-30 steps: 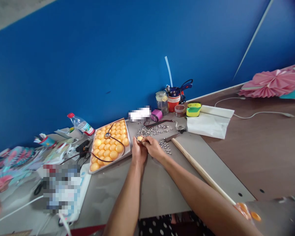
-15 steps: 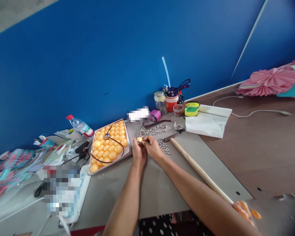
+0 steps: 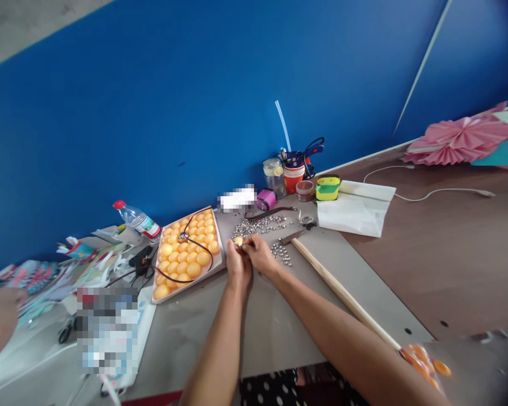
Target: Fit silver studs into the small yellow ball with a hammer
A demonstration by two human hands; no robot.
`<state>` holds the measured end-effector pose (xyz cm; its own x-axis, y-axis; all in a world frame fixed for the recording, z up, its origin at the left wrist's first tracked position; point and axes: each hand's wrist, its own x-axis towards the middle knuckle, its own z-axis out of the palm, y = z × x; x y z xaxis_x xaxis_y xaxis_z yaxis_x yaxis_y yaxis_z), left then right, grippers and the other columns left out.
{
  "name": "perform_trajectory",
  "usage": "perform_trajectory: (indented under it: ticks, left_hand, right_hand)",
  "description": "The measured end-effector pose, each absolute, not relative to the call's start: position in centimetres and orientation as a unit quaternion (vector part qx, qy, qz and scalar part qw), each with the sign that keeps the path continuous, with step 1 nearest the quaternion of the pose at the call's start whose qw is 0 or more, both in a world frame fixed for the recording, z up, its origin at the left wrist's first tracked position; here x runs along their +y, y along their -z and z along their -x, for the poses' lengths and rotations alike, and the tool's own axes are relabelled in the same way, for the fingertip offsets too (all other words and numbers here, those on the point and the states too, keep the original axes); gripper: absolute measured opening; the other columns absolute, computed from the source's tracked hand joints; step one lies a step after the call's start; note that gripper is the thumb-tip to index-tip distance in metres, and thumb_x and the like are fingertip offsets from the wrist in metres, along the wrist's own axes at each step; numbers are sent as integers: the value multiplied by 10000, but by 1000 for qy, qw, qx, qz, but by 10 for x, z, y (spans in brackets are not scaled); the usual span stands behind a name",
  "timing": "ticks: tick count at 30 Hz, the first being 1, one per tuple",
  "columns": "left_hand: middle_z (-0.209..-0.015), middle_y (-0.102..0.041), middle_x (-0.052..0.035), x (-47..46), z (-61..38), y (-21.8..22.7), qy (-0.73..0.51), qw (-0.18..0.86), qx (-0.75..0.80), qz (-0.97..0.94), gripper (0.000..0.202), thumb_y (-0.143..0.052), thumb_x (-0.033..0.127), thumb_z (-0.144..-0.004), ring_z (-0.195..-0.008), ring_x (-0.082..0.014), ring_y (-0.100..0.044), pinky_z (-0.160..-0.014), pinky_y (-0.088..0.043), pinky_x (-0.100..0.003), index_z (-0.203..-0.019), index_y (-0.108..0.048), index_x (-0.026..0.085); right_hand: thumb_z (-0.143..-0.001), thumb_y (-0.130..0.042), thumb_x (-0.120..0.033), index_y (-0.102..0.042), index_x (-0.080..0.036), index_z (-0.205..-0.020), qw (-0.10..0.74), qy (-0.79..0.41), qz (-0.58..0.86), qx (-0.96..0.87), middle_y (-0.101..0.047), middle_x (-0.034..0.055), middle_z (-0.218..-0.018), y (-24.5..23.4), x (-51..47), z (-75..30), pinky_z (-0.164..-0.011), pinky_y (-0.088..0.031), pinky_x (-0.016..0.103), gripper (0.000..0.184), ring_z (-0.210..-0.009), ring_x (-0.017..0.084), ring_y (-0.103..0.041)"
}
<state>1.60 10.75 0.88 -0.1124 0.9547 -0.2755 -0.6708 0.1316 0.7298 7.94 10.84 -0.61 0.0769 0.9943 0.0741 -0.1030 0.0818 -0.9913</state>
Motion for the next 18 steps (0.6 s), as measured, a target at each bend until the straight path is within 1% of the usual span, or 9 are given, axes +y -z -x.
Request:
perform_trajectory:
  ticks: [3, 8, 12, 15, 18]
  left_hand:
    - [-654, -609, -38, 110, -12, -13, -624, 666, 370, -174, 347, -429, 409, -851, -663, -154, -609, -665, -468, -257, -721, -588, 129]
    - [-616, -581, -30, 112, -7, -16, -635, 683, 329, -147, 382, -360, 359, -894, -568, -123, -552, -616, -444, -248, -671, -575, 137]
    - [-602, -574, -45, 113, -5, -14, -626, 696, 320, -147, 409, -348, 392, -892, -572, -141, -547, -602, -437, -276, -663, -572, 137]
    - [-596, -574, -52, 114, -4, -12, -622, 701, 319, -141, 419, -350, 417, -882, -586, -155, -557, -613, -444, -298, -667, -574, 137]
    - [-597, -577, -51, 114, -2, -10, -624, 703, 313, -138, 410, -365, 422, -871, -590, -154, -561, -616, -445, -297, -666, -580, 138]
  right_hand:
    - [-657, -515, -266, -478, -200, -664, 580, -505, 443, -461, -488, -45, -578, 3, 110, -82, -546, -373, 235, 77, -556, 115, -458]
    - [-670, -542, -343, -455, -200, -641, 613, -537, 406, -414, -448, -56, -521, -6, 106, -90, -514, -349, 232, 170, -495, 98, -421]
    - [-653, -570, -364, -465, -197, -646, 638, -527, 404, -390, -442, -59, -509, -8, 106, -95, -507, -349, 234, 197, -486, 95, -416]
    - [-646, -577, -357, -476, -191, -649, 643, -523, 409, -381, -455, -57, -524, -8, 108, -96, -497, -342, 231, 194, -480, 87, -409]
    - [-642, -574, -337, -470, -190, -632, 644, -524, 407, -380, -449, -60, -519, -8, 108, -96, -491, -334, 229, 180, -473, 83, -402]
